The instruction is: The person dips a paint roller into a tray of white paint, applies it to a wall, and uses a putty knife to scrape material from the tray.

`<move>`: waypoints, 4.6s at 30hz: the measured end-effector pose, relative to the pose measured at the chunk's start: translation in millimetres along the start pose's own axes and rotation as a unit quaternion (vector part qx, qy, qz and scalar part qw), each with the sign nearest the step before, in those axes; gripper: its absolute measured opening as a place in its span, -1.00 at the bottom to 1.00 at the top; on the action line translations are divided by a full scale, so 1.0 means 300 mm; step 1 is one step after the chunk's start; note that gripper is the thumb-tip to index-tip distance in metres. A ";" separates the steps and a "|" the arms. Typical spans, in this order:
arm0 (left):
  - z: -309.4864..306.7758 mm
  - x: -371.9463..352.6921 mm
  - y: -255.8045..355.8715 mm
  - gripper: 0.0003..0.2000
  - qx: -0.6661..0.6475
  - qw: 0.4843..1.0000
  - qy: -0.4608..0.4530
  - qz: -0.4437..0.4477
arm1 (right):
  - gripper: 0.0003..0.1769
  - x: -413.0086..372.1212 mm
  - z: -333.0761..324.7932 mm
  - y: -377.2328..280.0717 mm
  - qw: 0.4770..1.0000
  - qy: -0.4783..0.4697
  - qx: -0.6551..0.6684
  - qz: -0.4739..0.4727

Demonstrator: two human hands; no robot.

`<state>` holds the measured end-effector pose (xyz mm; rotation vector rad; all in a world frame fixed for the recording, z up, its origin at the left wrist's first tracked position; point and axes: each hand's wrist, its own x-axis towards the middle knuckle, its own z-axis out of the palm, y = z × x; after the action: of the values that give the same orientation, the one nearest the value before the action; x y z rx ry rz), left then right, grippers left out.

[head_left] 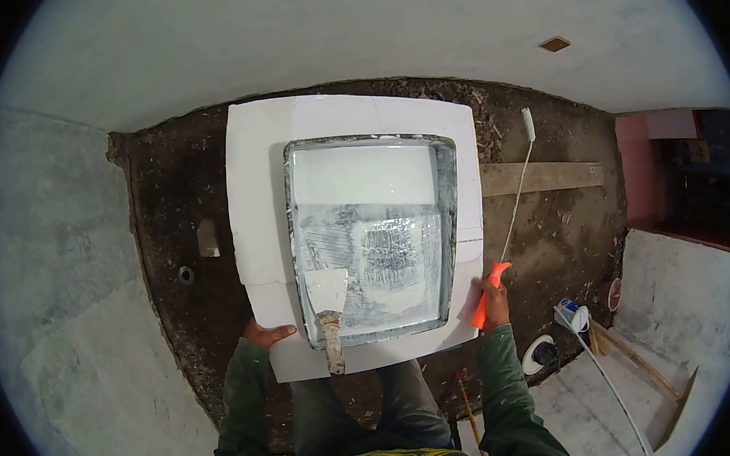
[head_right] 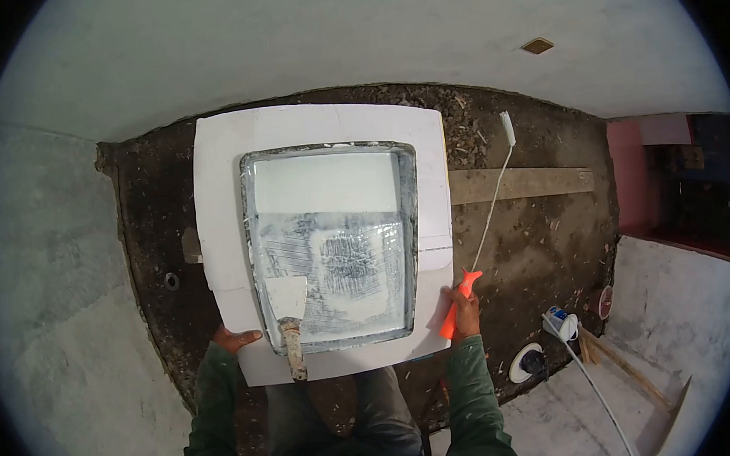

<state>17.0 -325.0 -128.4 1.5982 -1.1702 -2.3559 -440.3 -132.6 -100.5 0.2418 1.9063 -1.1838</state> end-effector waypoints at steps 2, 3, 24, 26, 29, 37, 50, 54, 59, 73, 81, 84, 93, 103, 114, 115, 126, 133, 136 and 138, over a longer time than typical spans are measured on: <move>0.004 0.011 0.005 -0.51 0.032 0.998 -0.016 0.054 | -0.90 0.000 0.004 -0.017 1.000 0.010 -0.007 -0.006; 0.010 0.007 0.018 -0.51 0.025 0.998 -0.013 0.058 | -0.90 -0.001 0.005 -0.021 1.000 0.005 -0.013 -0.011; 0.107 0.278 -0.243 -0.58 0.006 0.998 -0.036 0.053 | -0.78 0.151 -0.066 0.060 0.992 0.033 -0.094 -0.077; 0.135 0.301 -0.275 -0.58 -0.021 0.998 -0.036 0.055 | -0.72 0.150 -0.065 0.064 0.993 0.031 -0.090 -0.074; 0.131 0.328 -0.288 -0.59 -0.035 0.997 -0.034 0.063 | -0.68 0.122 -0.034 0.051 0.993 0.041 -0.082 -0.080; 0.136 0.323 -0.266 -0.63 -0.073 0.995 -0.032 0.064 | -0.71 0.115 -0.007 0.039 0.990 0.071 -0.092 -0.080; 0.145 0.435 -0.422 -0.45 0.047 0.998 -0.022 0.034 | -0.72 0.247 -0.105 0.117 0.994 0.037 -0.071 -0.077; 0.150 0.427 -0.403 -0.47 0.054 0.998 -0.020 0.005 | -0.78 0.246 -0.100 0.119 0.992 0.056 -0.066 -0.086; 0.146 0.452 -0.499 -0.48 0.026 0.999 0.020 -0.022 | -0.75 0.233 -0.116 0.104 0.991 0.049 -0.089 -0.082; 0.210 0.259 -0.339 -0.58 -0.108 0.954 0.261 0.103 | -0.79 0.084 -0.188 0.121 0.959 0.116 -0.136 -0.218; 0.339 0.240 -0.216 -0.58 -0.097 0.954 0.220 0.181 | -0.71 -0.053 0.056 0.063 0.950 0.077 -0.100 -0.284; 0.381 0.314 -0.196 -0.69 -0.093 0.950 0.208 0.215 | -0.39 -0.034 0.162 0.061 0.951 0.035 -0.067 -0.299; 0.399 0.357 -0.118 -0.73 0.067 0.957 0.231 0.163 | -0.36 -0.022 0.239 0.026 0.954 0.004 -0.092 -0.285; 0.349 0.373 -0.083 -0.74 0.138 0.962 0.136 0.191 | -0.46 0.010 0.283 0.032 0.976 -0.024 -0.007 -0.217; 0.325 0.334 -0.092 -0.74 0.197 0.954 0.135 0.183 | -0.53 -0.071 0.326 0.031 0.974 -0.018 0.057 -0.217; 0.317 0.324 -0.097 -0.74 0.194 0.956 0.131 0.175 | -0.53 -0.086 0.326 0.034 0.975 -0.022 0.055 -0.216; 0.101 0.031 -0.195 -0.72 0.117 0.945 0.186 0.243 | -0.56 -0.447 0.537 0.060 0.970 -0.029 -0.014 -0.240; -0.250 -0.283 -0.286 -0.73 0.103 0.924 0.234 0.286 | -0.34 -0.697 0.776 0.234 0.972 -0.098 -0.006 -0.212; -0.457 -0.426 -0.346 -0.73 0.140 0.935 0.241 0.220 | -0.49 -0.809 0.924 0.379 0.965 -0.125 -0.029 -0.227; -0.588 -0.489 -0.400 -0.73 0.145 0.923 0.272 0.229 | -0.47 -0.939 1.075 0.435 0.967 -0.114 -0.024 -0.225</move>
<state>270.3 -271.7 -119.6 1.6627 -1.5710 -1.3814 -13.8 -250.6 -33.7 -0.3616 1.8324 -1.3876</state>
